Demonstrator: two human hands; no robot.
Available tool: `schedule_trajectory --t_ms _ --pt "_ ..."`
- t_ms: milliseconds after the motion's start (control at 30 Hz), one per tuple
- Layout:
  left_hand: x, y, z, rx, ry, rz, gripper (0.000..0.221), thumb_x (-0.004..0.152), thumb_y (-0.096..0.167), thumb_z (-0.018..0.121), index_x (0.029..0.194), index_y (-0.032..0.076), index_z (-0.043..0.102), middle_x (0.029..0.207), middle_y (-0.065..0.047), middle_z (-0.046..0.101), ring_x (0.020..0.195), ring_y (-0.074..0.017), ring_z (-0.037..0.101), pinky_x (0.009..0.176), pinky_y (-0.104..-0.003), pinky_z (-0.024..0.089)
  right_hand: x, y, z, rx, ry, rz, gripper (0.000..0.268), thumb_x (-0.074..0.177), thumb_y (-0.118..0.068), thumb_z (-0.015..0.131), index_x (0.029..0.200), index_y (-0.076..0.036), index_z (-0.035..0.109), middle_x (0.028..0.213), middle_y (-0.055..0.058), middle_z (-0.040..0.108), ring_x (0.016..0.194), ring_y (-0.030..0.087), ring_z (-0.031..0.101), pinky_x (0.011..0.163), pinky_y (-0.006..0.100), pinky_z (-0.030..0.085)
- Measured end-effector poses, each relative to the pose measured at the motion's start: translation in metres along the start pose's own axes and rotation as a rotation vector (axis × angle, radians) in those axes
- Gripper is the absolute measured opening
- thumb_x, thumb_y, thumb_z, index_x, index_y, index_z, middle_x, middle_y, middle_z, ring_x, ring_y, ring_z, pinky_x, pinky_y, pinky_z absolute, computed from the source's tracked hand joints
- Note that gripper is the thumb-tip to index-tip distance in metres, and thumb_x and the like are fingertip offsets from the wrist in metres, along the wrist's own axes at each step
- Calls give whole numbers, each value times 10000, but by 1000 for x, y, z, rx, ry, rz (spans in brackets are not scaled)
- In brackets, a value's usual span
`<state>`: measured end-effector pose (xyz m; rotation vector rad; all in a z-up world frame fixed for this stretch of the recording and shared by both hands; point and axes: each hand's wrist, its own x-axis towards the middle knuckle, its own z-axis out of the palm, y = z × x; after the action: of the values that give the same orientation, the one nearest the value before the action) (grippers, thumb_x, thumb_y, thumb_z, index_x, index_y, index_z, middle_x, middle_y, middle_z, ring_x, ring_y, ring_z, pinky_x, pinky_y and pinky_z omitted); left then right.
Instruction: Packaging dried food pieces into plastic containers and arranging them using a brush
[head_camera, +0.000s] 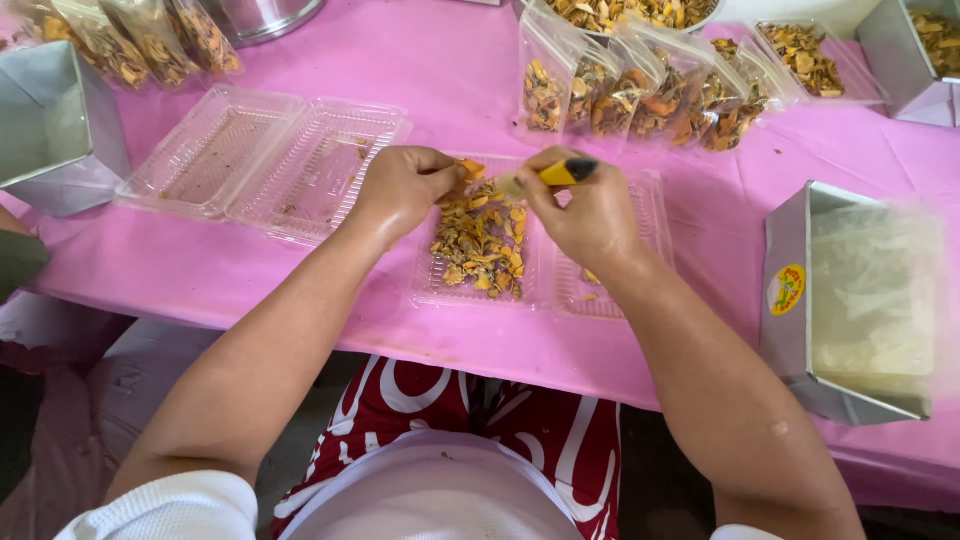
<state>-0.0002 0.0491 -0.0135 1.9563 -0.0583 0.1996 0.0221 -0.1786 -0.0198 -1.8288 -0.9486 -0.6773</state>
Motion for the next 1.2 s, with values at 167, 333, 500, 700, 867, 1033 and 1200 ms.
schedule_trajectory --t_ms 167,333,500,700,867,1033,1200 --pt "6 -9 5 -241 -19 -35 212 974 51 656 1119 -101 680 926 -220 749 811 -239 751 767 -314 622 5 -20 -3 135 42 -26 93 987 -73 754 1076 -47 751 952 162 745 883 311 741 809 418 599" --pt "-14 5 -2 -111 72 210 114 960 34 700 1052 38 767 933 -149 768 874 -195 731 810 -319 565 0 12 -5 73 59 49 60 954 -18 769 1012 -21 759 783 170 712 724 282 742 691 347 619" --pt "-25 4 3 444 245 925 106 963 -15 694 1014 29 776 869 -182 762 875 -313 752 896 -432 596 19 -35 -16 503 196 139 157 1083 -68 615 1081 67 696 700 64 519 658 151 666 722 327 684" --pt "-15 -20 -10 430 240 1056 55 917 -31 754 958 5 745 926 -203 761 952 -341 747 906 -459 598 8 13 -9 431 162 246 82 1040 -4 643 1058 73 665 894 202 691 764 269 758 691 385 696" --pt "-17 -23 -15 379 165 1121 198 884 -109 803 1063 -57 735 1050 -221 741 1043 -346 712 971 -396 592 18 -39 -22 482 -1 460 133 1054 -209 627 1082 -86 669 963 70 736 882 217 783 720 300 666" --pt "-18 -8 -6 357 74 1120 161 884 -93 812 1013 -47 727 1029 -216 740 1009 -342 724 971 -408 600 21 -11 -26 170 31 587 118 1035 -152 618 1080 -53 662 979 99 742 889 199 784 815 316 719" --pt "-3 15 34 554 -1 1115 145 911 30 783 963 165 780 973 -32 776 943 -209 704 917 -393 563 23 8 -35 234 265 266 190 1078 -150 637 976 8 664 847 86 617 727 162 703 678 294 751"
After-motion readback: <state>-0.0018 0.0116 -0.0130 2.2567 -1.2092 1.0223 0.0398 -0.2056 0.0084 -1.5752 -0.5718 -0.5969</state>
